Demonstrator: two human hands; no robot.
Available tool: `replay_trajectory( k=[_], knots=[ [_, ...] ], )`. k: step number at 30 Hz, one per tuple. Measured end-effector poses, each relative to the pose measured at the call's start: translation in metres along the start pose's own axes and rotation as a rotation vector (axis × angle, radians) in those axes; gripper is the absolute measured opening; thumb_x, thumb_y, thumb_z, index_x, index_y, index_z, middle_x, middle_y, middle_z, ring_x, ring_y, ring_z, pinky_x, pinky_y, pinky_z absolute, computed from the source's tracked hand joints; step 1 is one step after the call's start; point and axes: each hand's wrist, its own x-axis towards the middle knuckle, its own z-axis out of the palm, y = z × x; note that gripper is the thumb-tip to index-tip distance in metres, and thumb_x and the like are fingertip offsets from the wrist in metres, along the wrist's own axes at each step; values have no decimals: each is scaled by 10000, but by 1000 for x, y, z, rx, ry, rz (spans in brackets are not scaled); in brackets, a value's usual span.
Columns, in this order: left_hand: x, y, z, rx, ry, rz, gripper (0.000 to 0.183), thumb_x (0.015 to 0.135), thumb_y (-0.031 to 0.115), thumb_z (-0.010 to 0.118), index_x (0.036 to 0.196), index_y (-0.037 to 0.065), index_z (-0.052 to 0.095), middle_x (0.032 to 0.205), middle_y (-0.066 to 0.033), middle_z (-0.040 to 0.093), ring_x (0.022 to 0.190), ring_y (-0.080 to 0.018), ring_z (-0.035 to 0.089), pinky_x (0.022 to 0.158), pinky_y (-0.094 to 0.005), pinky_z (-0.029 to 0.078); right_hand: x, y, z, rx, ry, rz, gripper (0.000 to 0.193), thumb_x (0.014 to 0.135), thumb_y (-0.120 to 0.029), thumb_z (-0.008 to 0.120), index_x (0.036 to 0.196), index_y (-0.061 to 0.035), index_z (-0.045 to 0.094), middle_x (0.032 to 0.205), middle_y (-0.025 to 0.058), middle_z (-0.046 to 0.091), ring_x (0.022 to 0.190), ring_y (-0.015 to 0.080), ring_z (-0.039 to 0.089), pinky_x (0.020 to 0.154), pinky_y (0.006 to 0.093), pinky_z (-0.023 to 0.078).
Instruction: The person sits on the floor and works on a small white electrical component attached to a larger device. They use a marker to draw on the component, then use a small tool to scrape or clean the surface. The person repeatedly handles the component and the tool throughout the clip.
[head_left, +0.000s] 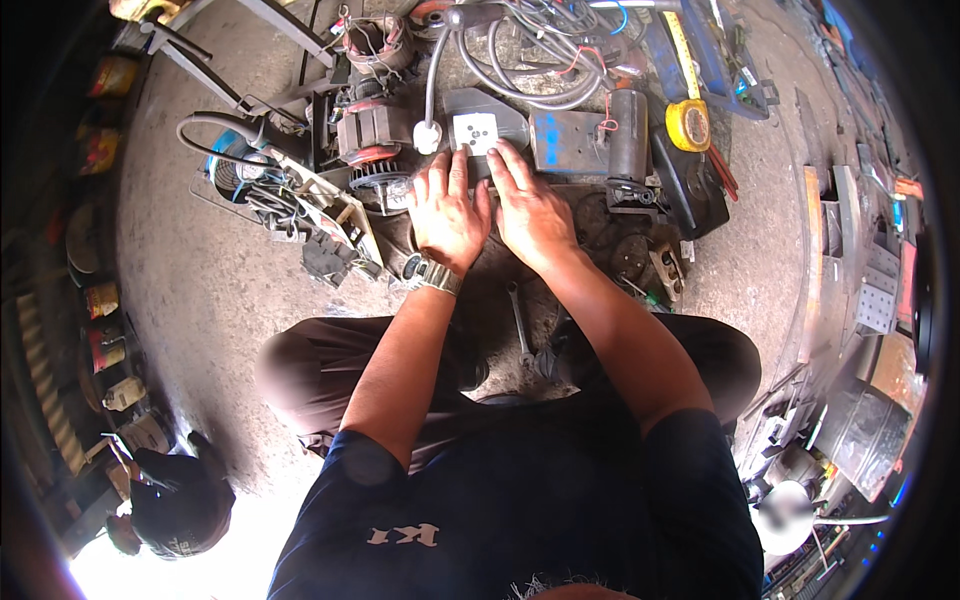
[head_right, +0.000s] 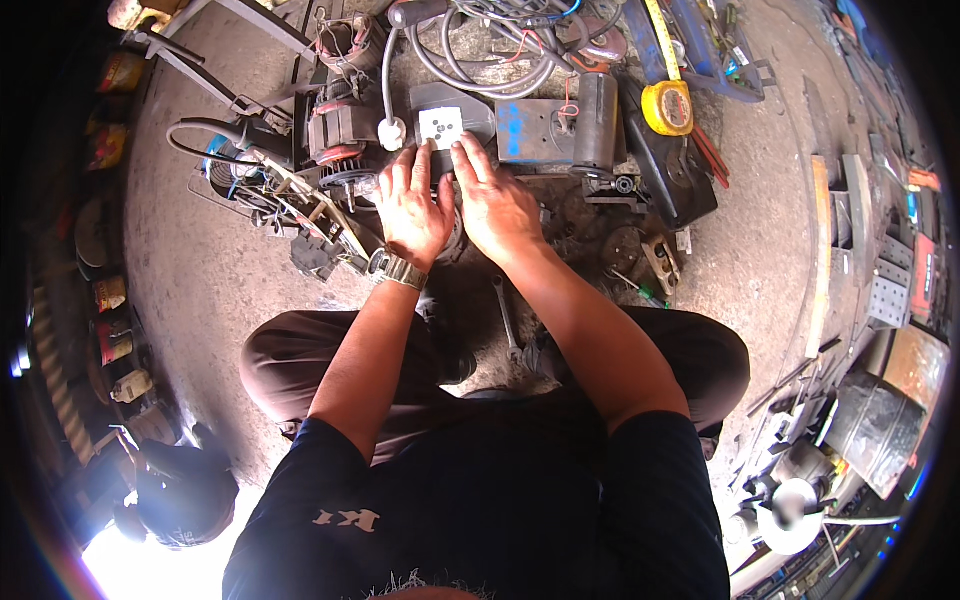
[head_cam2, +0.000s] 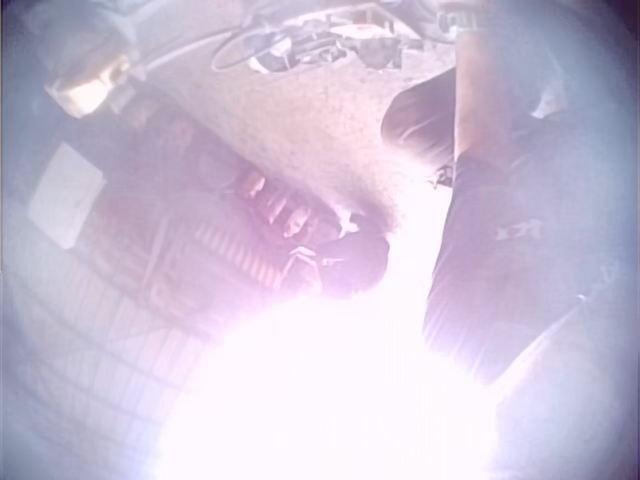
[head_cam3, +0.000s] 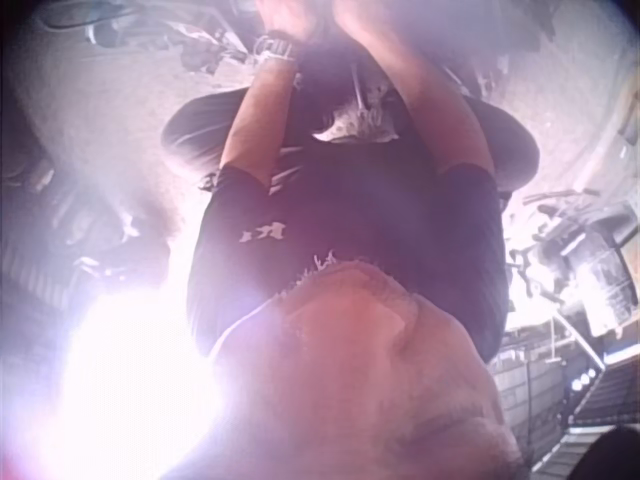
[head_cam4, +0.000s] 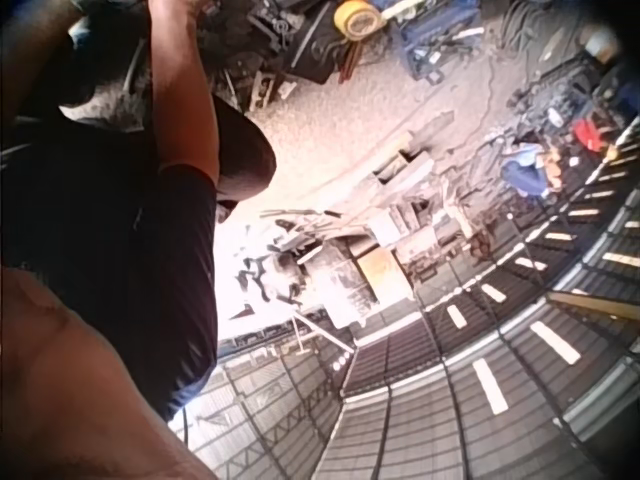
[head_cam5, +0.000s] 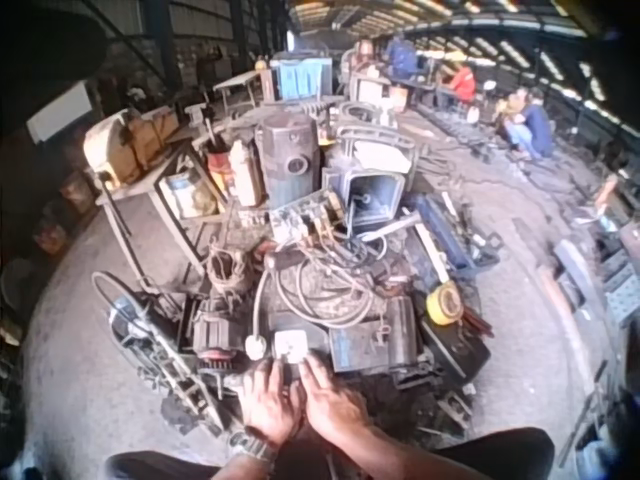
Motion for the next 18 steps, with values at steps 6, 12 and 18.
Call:
replay_trajectory(
  k=[6,12,18],
  knots=[
    [0,0,1,5,-5,0,591,1016,364,682,1530,82,607,1483,-195,622,1337,-402,572,1094,-562,456,-1,1,0,9,1,10,604,1045,-214,571,1636,-134,475,1757,-6,391,1081,347,754,950,493,635],
    [-2,-1,1,-12,3,-11,595,1006,327,700,1542,89,597,1482,-172,622,1337,-399,575,1113,-550,446,-1,1,1,14,24,-17,591,1040,-200,589,1619,-120,495,1747,10,403,1079,345,759,950,494,634],
    [0,0,1,21,-3,3,594,1015,382,682,1524,83,620,1483,-172,630,1347,-381,570,1080,-539,454,-2,1,-2,-1,31,-24,572,1042,-185,579,1605,-112,510,1740,22,413,1083,350,761,952,490,634]
  ],
)
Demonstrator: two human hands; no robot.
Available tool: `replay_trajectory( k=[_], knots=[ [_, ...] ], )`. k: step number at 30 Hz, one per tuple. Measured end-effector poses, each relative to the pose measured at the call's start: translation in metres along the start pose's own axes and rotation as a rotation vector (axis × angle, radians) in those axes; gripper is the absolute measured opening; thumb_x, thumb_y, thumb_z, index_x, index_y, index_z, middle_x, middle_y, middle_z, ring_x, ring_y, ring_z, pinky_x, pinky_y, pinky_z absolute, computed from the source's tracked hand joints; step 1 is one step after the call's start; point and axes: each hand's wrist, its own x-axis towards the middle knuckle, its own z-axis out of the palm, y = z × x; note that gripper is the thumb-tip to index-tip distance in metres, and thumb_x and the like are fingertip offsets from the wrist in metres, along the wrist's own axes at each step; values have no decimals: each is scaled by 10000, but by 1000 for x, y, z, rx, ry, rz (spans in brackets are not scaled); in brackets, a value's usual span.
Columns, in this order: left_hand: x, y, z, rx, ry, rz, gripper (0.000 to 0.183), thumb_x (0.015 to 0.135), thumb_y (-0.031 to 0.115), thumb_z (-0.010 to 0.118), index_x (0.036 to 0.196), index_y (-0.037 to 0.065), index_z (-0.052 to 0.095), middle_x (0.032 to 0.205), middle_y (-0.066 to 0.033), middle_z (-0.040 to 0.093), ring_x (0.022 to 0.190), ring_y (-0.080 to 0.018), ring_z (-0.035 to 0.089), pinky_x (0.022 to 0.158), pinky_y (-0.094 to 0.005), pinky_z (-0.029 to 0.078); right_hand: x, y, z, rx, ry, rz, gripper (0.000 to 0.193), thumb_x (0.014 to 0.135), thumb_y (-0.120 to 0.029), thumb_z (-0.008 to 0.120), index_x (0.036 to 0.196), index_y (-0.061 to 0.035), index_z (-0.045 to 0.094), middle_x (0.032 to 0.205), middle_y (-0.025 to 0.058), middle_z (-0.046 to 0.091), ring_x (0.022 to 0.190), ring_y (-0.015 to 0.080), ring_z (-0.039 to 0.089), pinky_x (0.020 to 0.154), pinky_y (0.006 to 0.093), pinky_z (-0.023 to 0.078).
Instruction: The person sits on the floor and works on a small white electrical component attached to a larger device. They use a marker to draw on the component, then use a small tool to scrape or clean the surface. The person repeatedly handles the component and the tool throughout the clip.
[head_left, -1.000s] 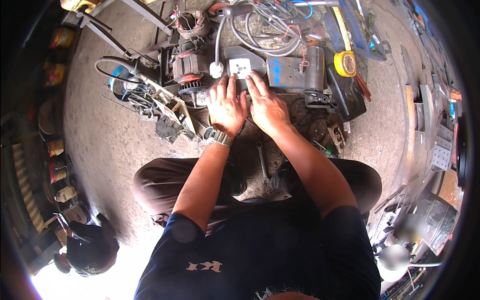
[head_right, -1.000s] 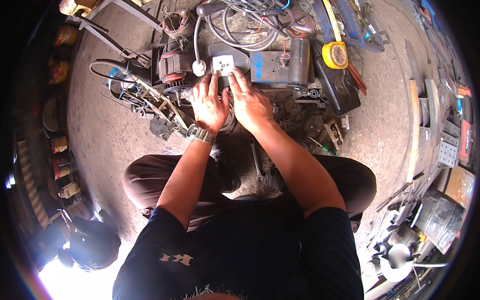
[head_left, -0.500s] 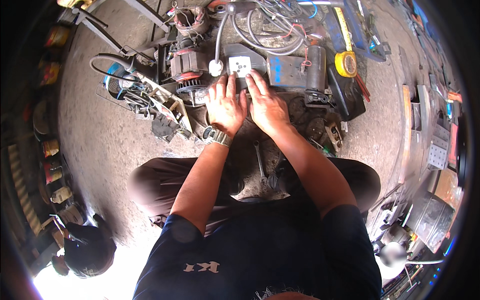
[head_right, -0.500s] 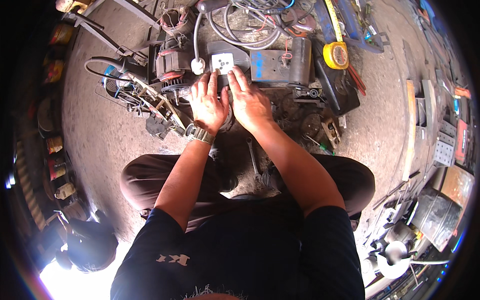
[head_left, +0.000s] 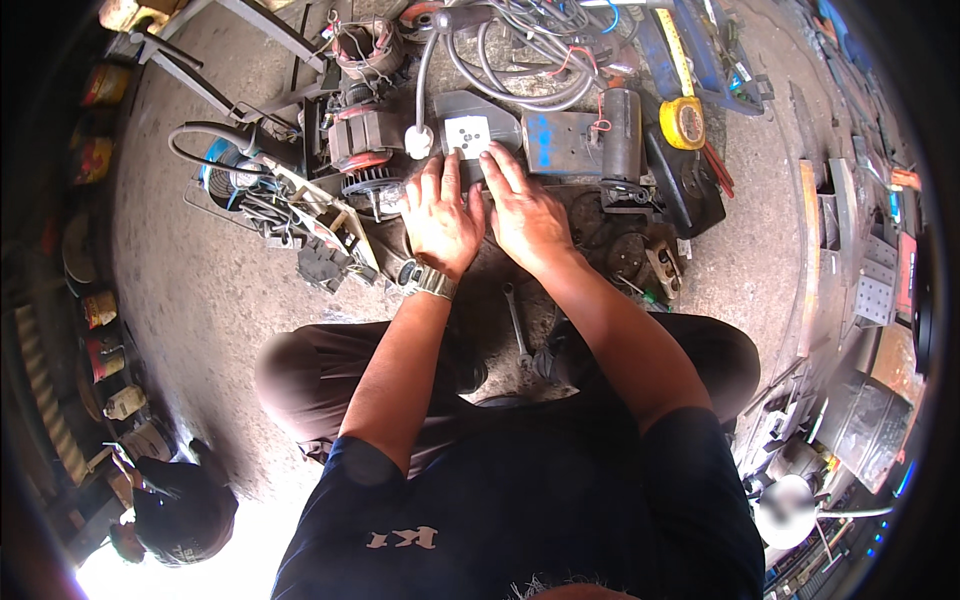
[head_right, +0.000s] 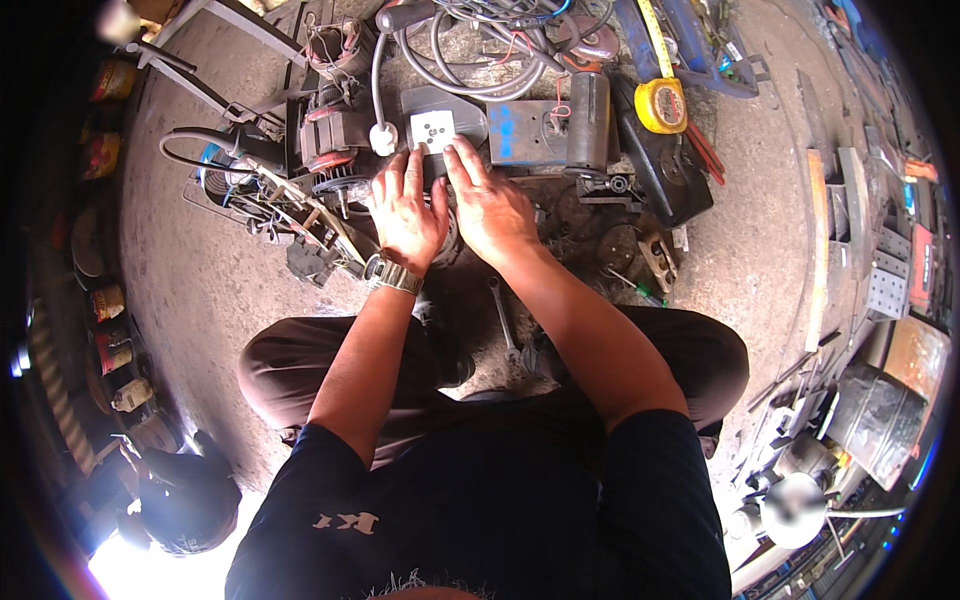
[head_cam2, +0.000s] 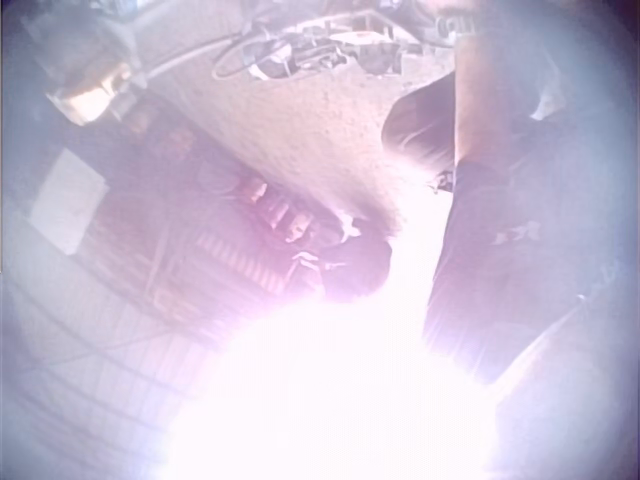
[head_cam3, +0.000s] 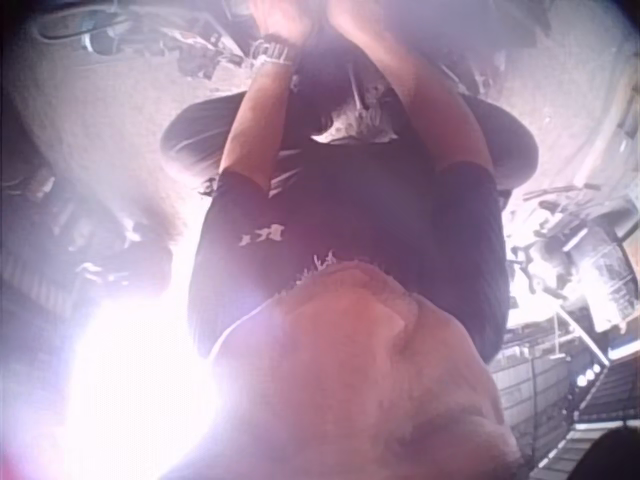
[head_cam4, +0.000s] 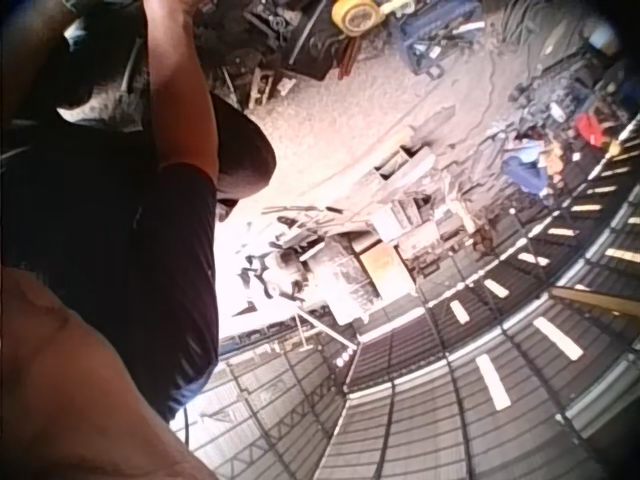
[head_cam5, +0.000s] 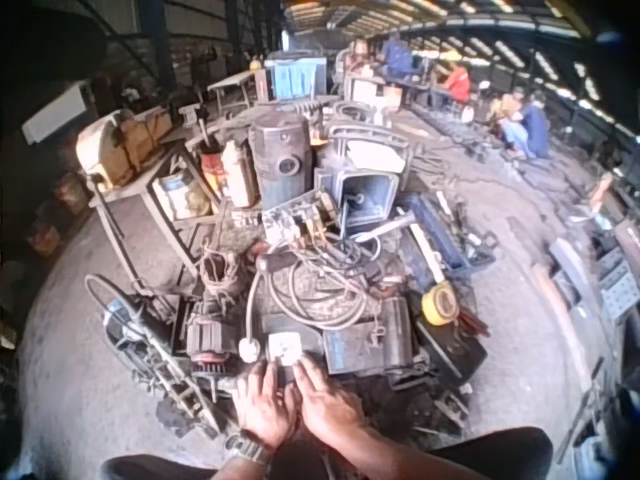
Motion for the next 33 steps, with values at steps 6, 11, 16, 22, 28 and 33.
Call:
replay_trajectory(
  k=[6,11,16,22,28,33],
  knots=[
    [0,0,1,1,2,-2,594,1012,383,683,1520,81,625,1484,-172,627,1351,-381,567,1083,-541,451,0,0,-1,7,-3,4,569,1041,-183,580,1602,-112,513,1735,24,420,1081,350,762,949,489,635],
    [0,0,1,-8,5,-1,595,1012,384,682,1520,80,624,1485,-175,628,1339,-384,575,1085,-539,454,0,1,3,24,23,-11,563,1043,-192,582,1598,-117,517,1729,23,428,1073,349,765,936,494,639],
    [-1,-1,1,-16,17,7,584,1017,371,677,1517,74,622,1483,-187,625,1343,-391,574,1088,-545,455,1,1,2,17,-9,6,669,962,-139,655,1610,-126,492,1732,19,415,1112,346,754,955,482,635],
    [0,0,1,-41,26,12,572,1002,315,694,1511,65,620,1480,-203,622,1339,-409,571,1124,-555,429,2,2,3,17,-38,17,732,915,-106,692,1615,-118,479,1731,27,409,1127,351,751,959,473,632],
    [-1,0,1,-51,13,-12,576,1006,318,688,1516,62,616,1476,-205,624,1339,-412,570,1126,-559,426,2,2,2,12,-23,4,731,916,-103,691,1616,-118,480,1726,29,418,1107,360,753,947,474,633],
    [-1,-1,2,-45,25,10,582,1007,325,689,1520,62,613,1479,-208,620,1338,-415,569,1135,-560,421,2,2,2,23,-41,18,735,913,-100,690,1618,-118,485,1724,28,419,1103,361,753,946,474,632]
  ],
)
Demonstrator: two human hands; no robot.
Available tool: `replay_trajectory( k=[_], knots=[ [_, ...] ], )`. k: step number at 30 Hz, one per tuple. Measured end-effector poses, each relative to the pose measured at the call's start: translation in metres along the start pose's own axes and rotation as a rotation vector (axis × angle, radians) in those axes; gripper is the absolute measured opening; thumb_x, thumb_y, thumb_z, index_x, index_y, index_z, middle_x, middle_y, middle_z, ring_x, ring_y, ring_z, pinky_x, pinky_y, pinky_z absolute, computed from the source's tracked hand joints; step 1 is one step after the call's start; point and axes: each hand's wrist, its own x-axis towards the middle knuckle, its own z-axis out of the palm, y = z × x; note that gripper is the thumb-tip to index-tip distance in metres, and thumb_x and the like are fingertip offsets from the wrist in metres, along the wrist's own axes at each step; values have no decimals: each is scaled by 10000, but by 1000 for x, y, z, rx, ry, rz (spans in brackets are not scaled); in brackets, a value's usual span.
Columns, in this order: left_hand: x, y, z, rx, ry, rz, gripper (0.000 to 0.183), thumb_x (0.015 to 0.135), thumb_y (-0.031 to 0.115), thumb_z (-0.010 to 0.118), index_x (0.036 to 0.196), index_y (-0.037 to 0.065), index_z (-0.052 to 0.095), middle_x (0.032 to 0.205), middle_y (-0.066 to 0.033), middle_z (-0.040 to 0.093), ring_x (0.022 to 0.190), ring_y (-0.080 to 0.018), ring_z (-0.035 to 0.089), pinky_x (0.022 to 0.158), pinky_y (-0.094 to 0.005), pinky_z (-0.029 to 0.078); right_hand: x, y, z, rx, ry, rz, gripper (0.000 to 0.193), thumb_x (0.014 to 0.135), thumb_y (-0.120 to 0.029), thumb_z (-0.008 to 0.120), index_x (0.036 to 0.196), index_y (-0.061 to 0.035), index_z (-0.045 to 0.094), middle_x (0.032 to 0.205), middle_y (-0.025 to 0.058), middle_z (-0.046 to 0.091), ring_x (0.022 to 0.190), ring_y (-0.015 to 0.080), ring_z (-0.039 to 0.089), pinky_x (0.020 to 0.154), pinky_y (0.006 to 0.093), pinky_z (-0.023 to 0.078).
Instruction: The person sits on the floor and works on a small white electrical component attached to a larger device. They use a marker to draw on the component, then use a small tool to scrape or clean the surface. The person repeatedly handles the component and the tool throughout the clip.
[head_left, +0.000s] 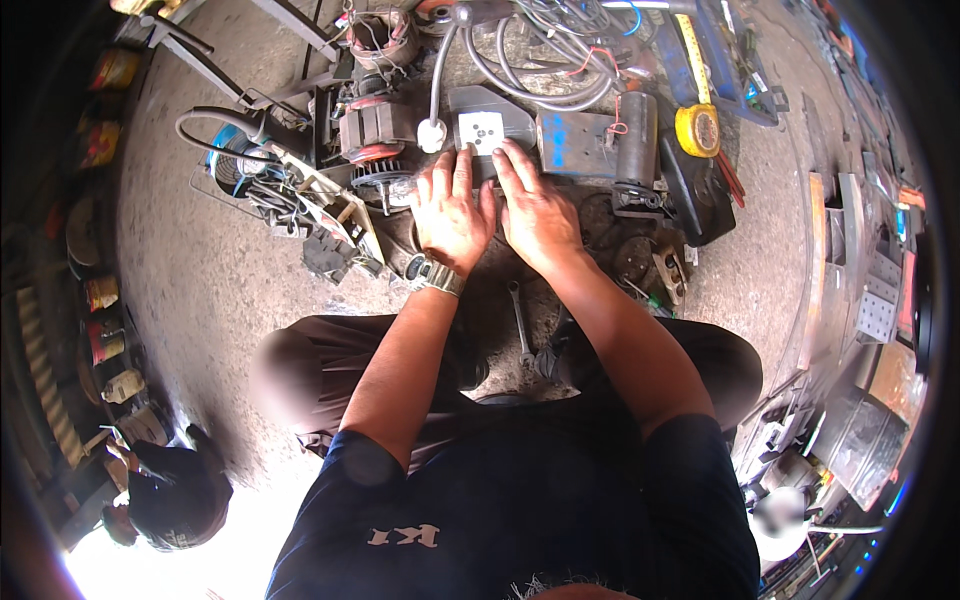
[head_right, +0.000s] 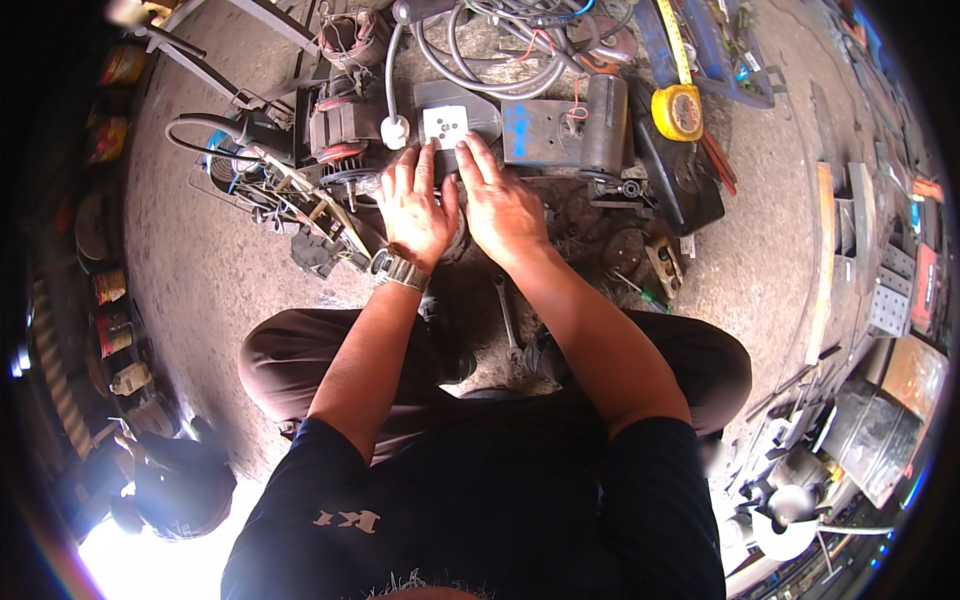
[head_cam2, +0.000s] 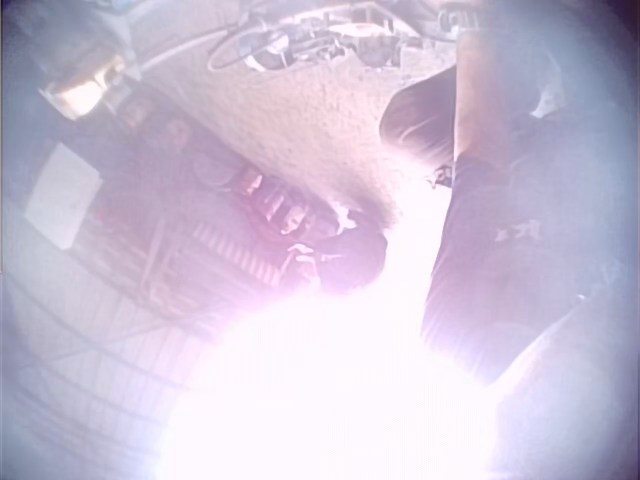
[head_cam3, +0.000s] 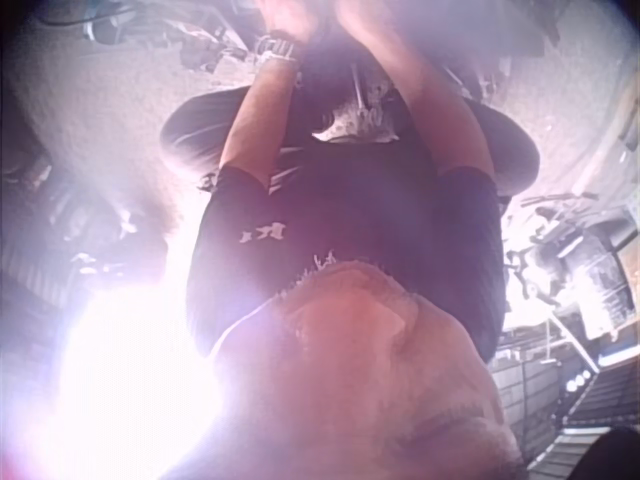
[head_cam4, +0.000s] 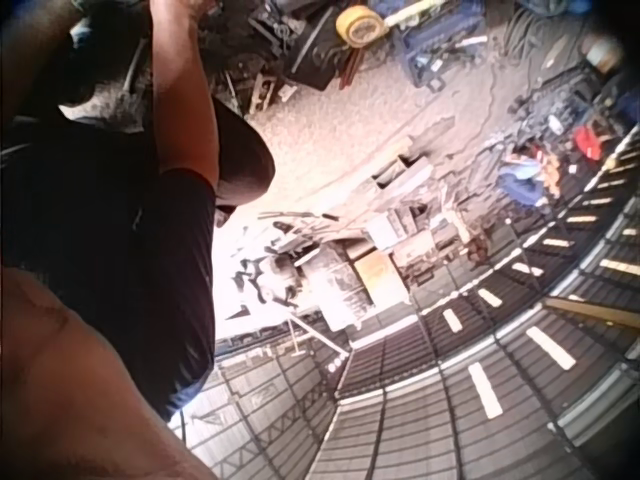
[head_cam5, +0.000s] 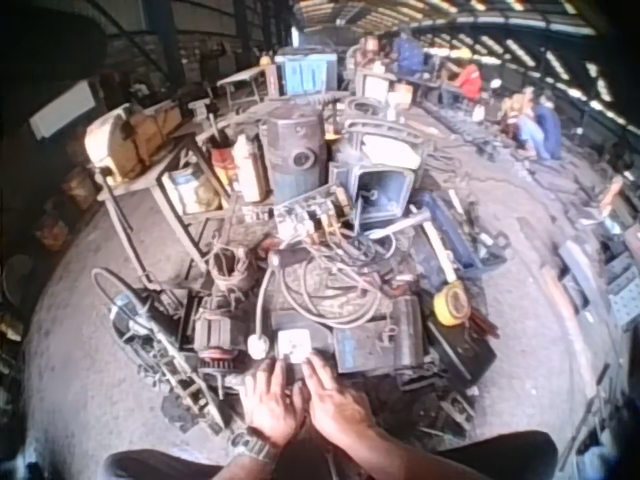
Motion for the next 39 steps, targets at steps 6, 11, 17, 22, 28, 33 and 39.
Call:
replay_trajectory(
  k=[6,11,17,22,28,33,39],
  knots=[
    [0,1,0,6,-16,-10,586,1005,323,692,1525,66,607,1480,-205,618,1346,-413,564,1139,-561,419,-1,5,7,12,63,-28,687,966,-160,642,1632,-158,477,1747,-14,403,984,347,764,895,496,650],
    [-1,1,-1,0,-21,-25,586,1006,322,691,1527,69,604,1490,-194,617,1354,-403,564,1137,-556,425,0,0,2,3,20,-10,702,937,-124,673,1615,-131,489,1724,12,428,1061,350,757,938,480,637],
    [0,2,-2,10,-20,-14,586,1002,316,692,1526,68,605,1494,-196,616,1352,-405,567,1133,-549,429,0,2,2,5,27,-13,731,912,-98,697,1611,-120,484,1726,26,420,1118,348,746,970,474,627],
    [1,3,-3,21,-22,-12,583,1000,315,691,1522,68,610,1484,-197,622,1351,-406,566,1130,-550,430,-1,3,5,-2,69,-27,561,1045,-193,567,1601,-130,517,1726,4,439,1051,352,771,912,498,646],
    [0,2,-2,13,-7,-5,589,1002,320,689,1529,70,603,1485,-194,616,1351,-404,566,1130,-554,429,-1,3,6,5,69,-29,572,1044,-185,565,1610,-131,504,1737,-1,421,1063,357,766,920,499,643],
    [0,2,-1,24,-21,-10,598,1002,319,692,1538,72,592,1496,-189,607,1348,-403,567,1128,-553,430,-2,2,3,-3,59,-26,585,1039,-177,567,1618,-134,494,1744,-2,405,1058,354,762,929,499,639],
    [1,1,-1,29,-14,-5,593,1012,373,679,1519,69,622,1494,-184,626,1338,-391,578,1087,-553,450,-1,0,-1,-7,30,-11,710,929,-101,685,1610,-124,486,1720,33,427,1097,364,751,956,487,634]
  ],
)
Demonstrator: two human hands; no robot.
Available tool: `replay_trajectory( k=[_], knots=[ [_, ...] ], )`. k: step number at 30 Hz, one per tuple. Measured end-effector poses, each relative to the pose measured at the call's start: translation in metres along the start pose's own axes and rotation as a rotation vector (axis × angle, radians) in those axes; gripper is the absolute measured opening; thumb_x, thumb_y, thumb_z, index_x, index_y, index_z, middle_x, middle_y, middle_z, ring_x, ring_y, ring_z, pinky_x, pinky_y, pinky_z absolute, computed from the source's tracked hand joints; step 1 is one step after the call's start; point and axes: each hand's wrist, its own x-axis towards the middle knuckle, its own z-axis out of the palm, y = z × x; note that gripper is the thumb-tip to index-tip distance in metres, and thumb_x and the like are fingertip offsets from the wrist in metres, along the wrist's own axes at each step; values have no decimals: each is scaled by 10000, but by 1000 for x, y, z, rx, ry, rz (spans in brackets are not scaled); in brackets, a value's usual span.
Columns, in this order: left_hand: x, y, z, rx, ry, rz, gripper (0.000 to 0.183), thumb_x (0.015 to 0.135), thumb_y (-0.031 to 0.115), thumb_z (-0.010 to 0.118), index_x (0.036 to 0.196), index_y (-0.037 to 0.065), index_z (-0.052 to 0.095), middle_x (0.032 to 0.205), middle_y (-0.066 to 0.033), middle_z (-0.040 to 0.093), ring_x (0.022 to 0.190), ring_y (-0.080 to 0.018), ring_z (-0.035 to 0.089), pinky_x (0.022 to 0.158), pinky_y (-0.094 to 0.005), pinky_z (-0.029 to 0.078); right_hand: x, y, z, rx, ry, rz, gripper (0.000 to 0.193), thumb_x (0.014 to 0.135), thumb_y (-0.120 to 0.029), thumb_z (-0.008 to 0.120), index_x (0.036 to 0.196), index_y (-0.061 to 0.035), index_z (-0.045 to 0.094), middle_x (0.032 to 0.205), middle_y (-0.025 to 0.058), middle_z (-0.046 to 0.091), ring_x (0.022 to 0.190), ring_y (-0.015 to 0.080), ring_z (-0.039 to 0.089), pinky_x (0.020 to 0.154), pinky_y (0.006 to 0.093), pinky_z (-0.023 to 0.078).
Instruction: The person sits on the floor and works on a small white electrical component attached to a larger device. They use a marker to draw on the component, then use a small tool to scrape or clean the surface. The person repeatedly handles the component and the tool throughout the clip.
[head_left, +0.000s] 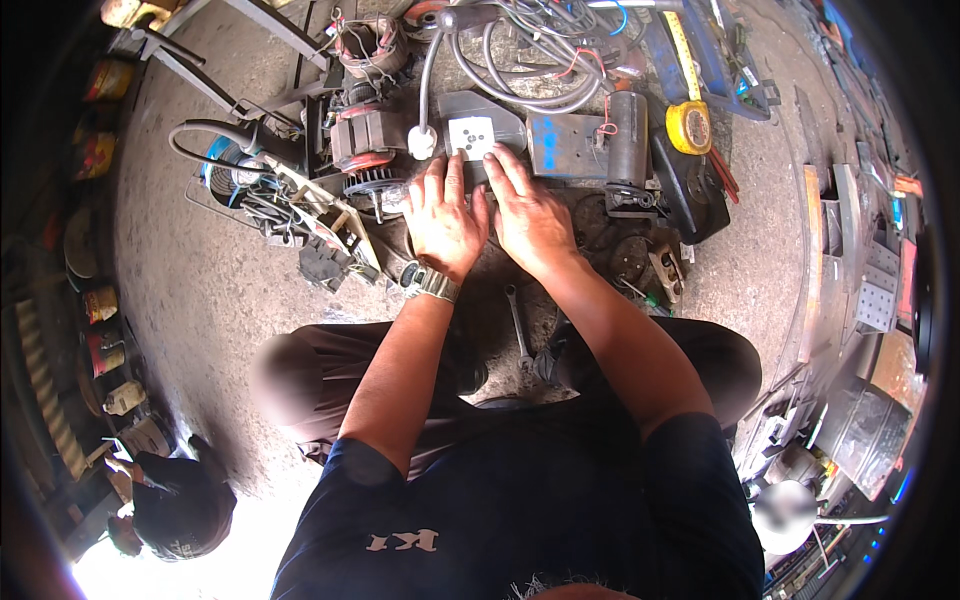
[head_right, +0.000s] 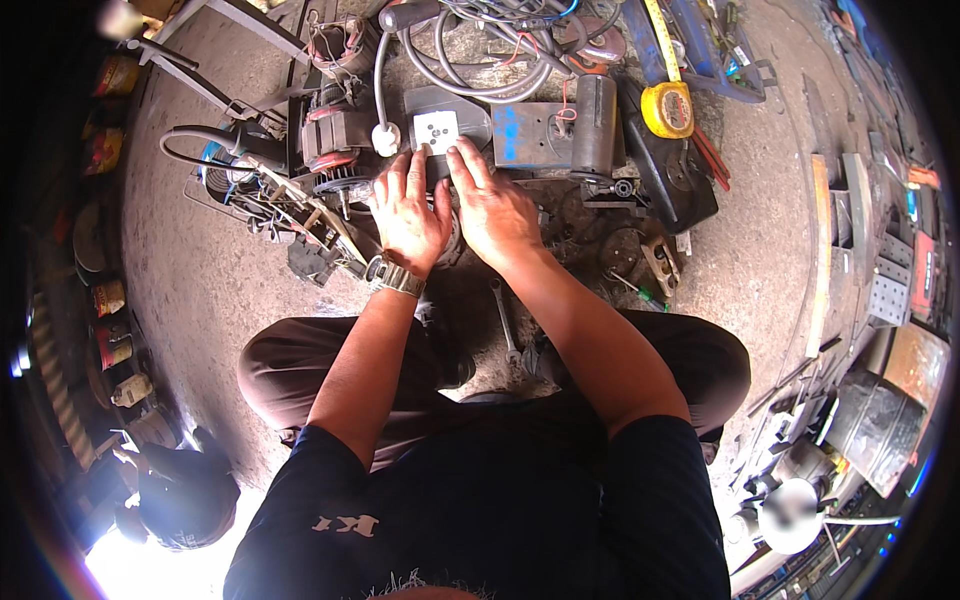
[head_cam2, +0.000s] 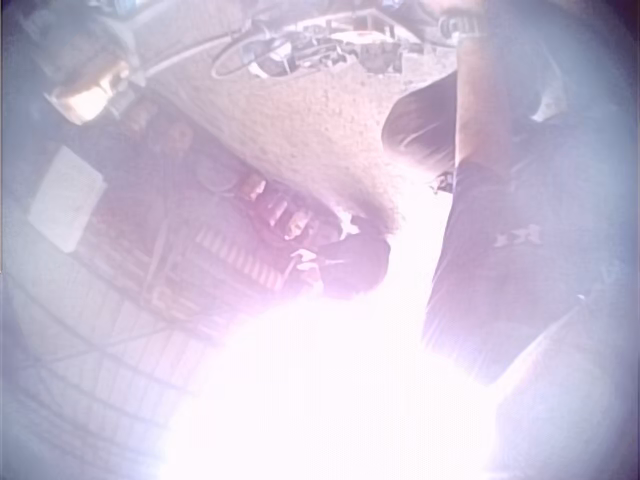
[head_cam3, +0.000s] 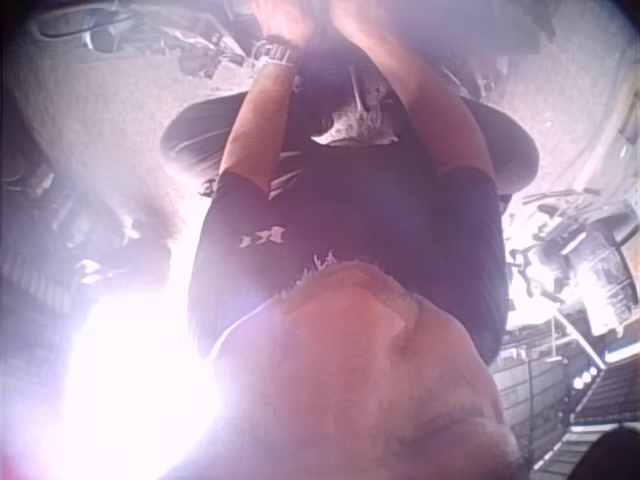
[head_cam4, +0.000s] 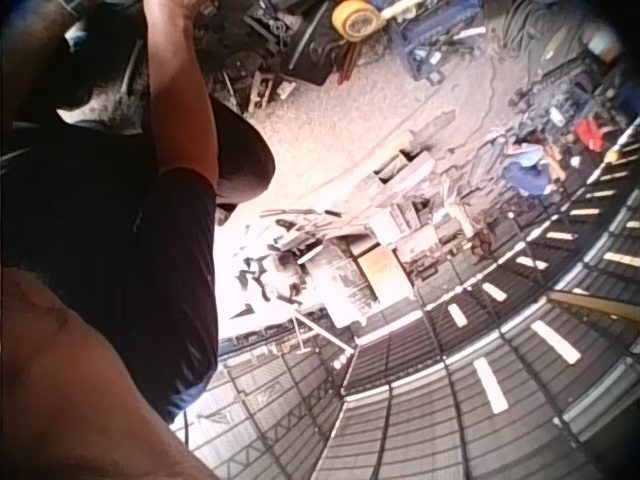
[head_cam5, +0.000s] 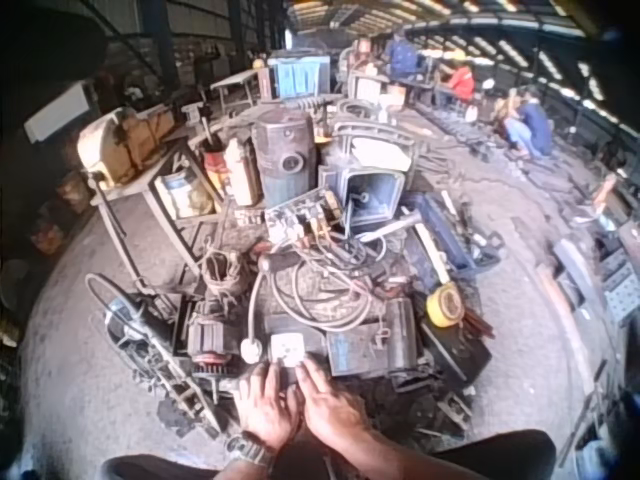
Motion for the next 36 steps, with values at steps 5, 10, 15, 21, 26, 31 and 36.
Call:
replay_trajectory(
  k=[5,10,15,21,26,31,36],
  knots=[
    [-1,-1,1,10,0,0,598,1012,377,680,1521,69,620,1494,-187,624,1335,-391,578,1082,-552,451,0,1,1,8,13,-14,706,927,-98,682,1606,-116,487,1718,38,429,1104,360,751,958,485,633],
    [-1,-1,1,12,5,1,602,1006,375,689,1523,74,617,1493,-186,622,1348,-389,570,1083,-557,451,0,2,2,5,9,-19,706,925,-97,683,1604,-111,489,1715,41,433,1125,354,746,962,479,630],
    [-1,0,1,7,-8,-13,601,1001,372,696,1519,77,619,1486,-185,623,1358,-388,564,1089,-561,448,-1,4,7,1,64,-36,583,1025,-174,598,1599,-128,511,1728,12,433,1012,346,773,888,498,648],
    [-1,1,1,2,-5,-13,598,1001,368,694,1516,72,622,1480,-188,625,1351,-390,567,1095,-554,448,-1,4,6,-17,48,-34,583,1022,-171,601,1597,-133,514,1732,7,425,1022,337,770,891,495,648],
    [-1,-1,2,2,-2,-4,607,1003,369,693,1525,70,617,1480,-191,625,1347,-391,570,1089,-551,451,-1,1,2,-13,21,-22,677,947,-125,672,1603,-121,501,1721,24,432,1055,346,761,930,480,639],
    [-1,0,0,2,-11,-10,608,1003,369,691,1527,70,615,1480,-190,625,1350,-392,568,1091,-553,449,-1,3,5,-4,39,-32,582,1029,-174,593,1602,-125,508,1731,17,428,1058,348,765,914,493,644],
    [0,1,0,-14,-5,-3,598,999,317,697,1530,61,598,1503,-191,608,1343,-407,571,1120,-549,436,-1,3,4,-14,16,-19,729,913,-101,699,1611,-114,489,1725,28,422,1080,347,755,948,471,633]
  ],
)
